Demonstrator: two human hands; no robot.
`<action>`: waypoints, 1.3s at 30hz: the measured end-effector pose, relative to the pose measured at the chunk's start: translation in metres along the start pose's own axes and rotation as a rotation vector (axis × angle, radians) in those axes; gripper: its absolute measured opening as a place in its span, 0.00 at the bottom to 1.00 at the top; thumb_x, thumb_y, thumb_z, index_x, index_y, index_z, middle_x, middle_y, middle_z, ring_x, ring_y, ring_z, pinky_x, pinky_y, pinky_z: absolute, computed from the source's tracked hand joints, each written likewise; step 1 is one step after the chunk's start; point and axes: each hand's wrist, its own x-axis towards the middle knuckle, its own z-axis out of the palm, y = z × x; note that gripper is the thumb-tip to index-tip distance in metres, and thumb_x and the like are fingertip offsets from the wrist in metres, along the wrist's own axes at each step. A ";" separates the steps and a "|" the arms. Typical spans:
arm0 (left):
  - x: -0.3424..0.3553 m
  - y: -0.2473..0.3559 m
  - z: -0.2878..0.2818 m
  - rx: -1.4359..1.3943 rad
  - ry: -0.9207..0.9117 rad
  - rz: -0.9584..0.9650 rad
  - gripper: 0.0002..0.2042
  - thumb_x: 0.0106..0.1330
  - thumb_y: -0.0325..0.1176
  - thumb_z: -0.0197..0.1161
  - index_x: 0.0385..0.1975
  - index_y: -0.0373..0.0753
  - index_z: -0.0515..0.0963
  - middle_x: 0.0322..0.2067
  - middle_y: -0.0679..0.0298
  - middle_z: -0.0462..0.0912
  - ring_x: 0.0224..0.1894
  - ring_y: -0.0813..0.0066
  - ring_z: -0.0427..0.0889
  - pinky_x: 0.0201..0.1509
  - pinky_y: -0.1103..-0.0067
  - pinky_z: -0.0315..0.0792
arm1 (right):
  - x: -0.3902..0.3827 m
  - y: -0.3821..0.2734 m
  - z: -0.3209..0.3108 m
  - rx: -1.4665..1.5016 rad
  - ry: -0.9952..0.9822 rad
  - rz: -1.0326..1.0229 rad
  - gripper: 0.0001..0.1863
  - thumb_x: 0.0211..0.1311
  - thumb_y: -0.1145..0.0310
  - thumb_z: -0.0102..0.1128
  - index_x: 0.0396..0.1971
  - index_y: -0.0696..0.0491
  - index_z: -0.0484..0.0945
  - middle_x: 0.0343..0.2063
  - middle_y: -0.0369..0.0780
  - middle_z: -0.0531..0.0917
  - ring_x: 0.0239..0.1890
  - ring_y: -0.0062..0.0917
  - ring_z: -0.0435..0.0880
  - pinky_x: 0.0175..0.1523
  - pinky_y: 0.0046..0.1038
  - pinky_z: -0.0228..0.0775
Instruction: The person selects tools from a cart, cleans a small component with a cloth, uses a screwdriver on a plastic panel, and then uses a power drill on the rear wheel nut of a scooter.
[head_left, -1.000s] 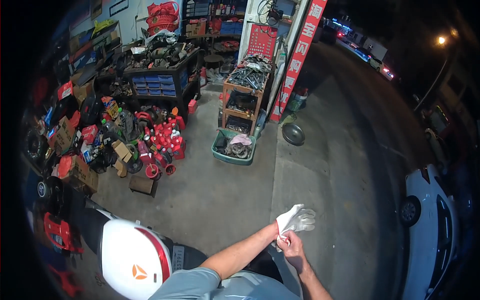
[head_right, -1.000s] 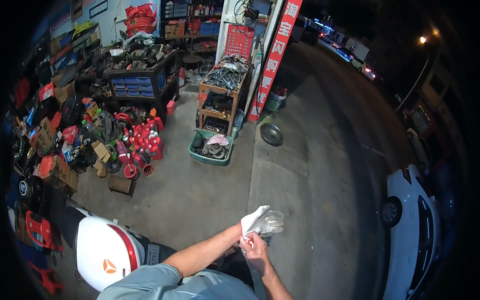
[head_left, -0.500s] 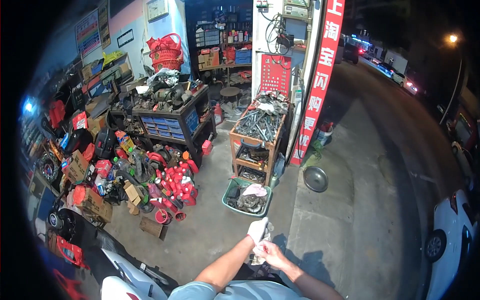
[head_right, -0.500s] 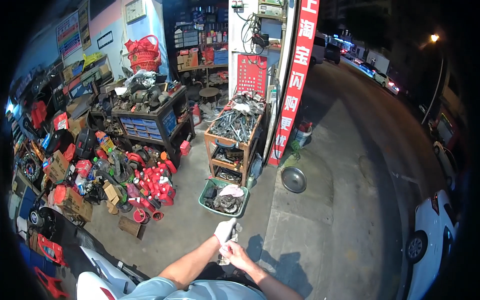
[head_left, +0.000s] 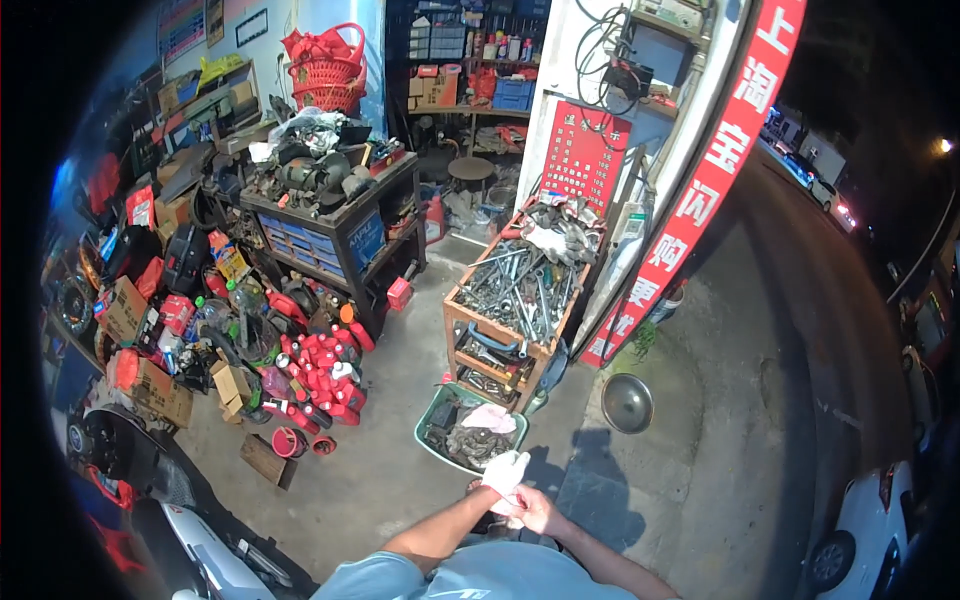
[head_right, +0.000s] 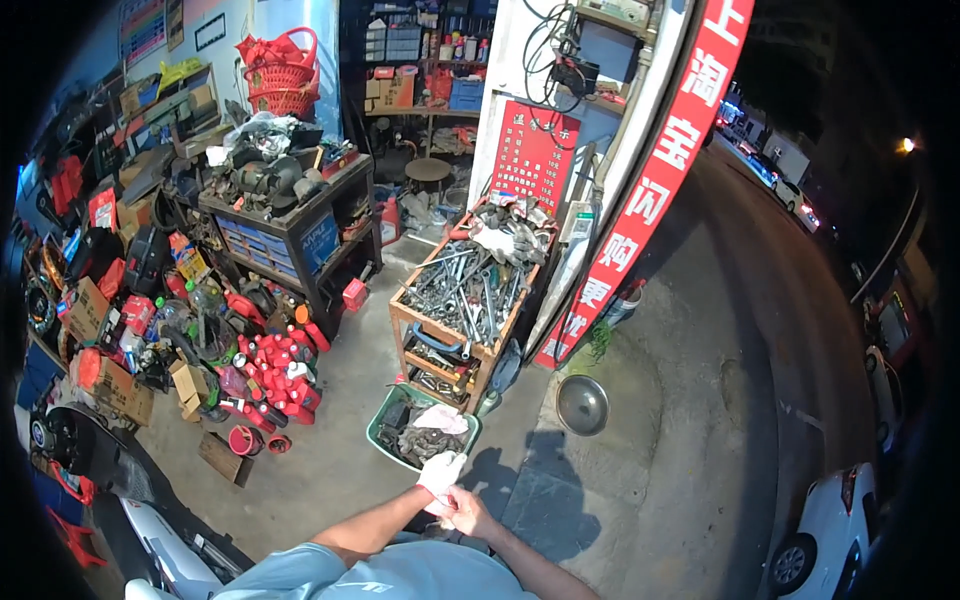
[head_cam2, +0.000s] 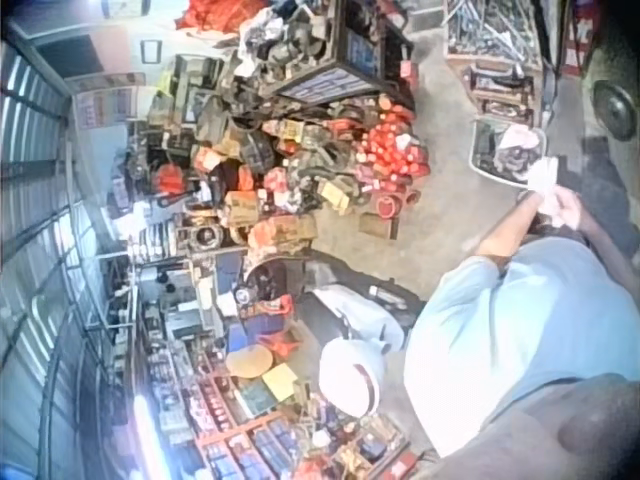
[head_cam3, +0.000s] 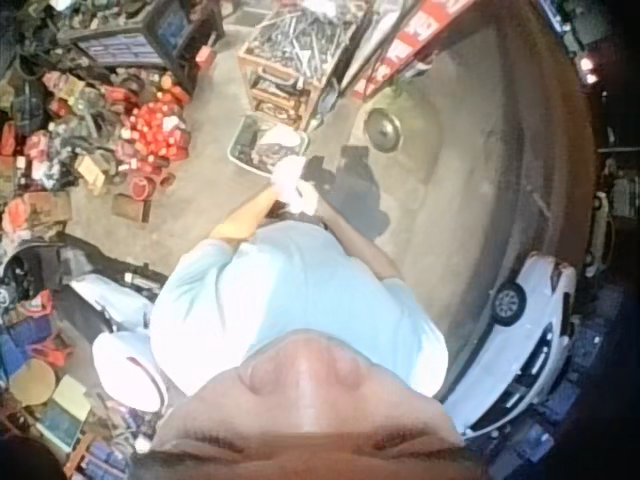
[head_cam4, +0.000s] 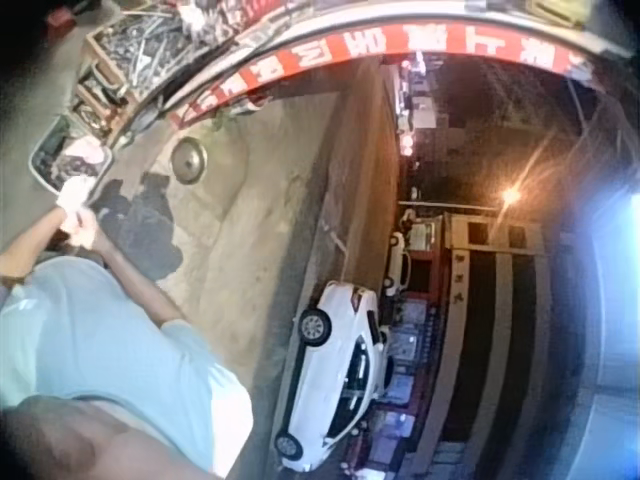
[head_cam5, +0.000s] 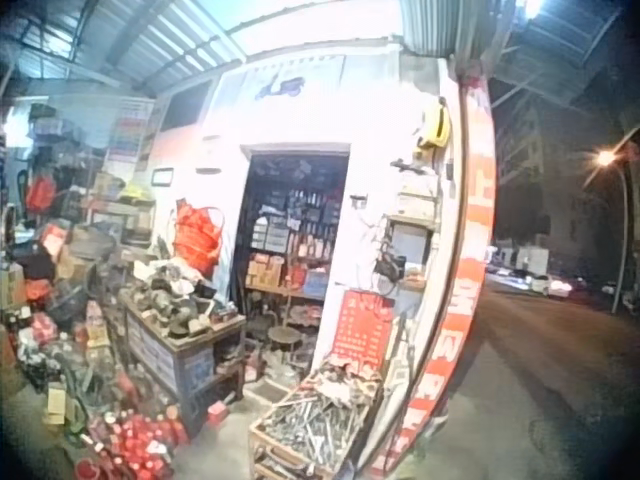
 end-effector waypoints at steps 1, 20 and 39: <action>0.002 -0.001 -0.015 -0.153 0.025 -0.114 0.21 0.71 0.51 0.53 0.34 0.35 0.78 0.34 0.48 0.83 0.40 0.50 0.82 0.46 0.63 0.73 | 0.011 -0.033 -0.010 -0.094 0.020 0.057 0.09 0.61 0.76 0.62 0.41 0.57 0.77 0.31 0.35 0.80 0.35 0.18 0.76 0.42 0.25 0.72; 0.158 0.061 -0.089 -0.477 -0.056 -0.564 0.22 0.66 0.51 0.61 0.35 0.33 0.82 0.22 0.65 0.82 0.24 0.79 0.77 0.28 0.77 0.71 | 0.279 0.003 -0.179 -0.154 -0.330 0.125 0.09 0.63 0.72 0.59 0.39 0.58 0.82 0.32 0.46 0.85 0.36 0.30 0.84 0.42 0.31 0.74; 0.161 0.151 -0.078 -0.156 0.527 -0.693 0.14 0.72 0.40 0.52 0.37 0.34 0.78 0.25 0.49 0.81 0.29 0.50 0.82 0.36 0.64 0.74 | 0.353 -0.057 -0.169 0.629 -0.846 0.394 0.12 0.66 0.71 0.55 0.47 0.52 0.80 0.38 0.37 0.81 0.42 0.21 0.78 0.47 0.28 0.72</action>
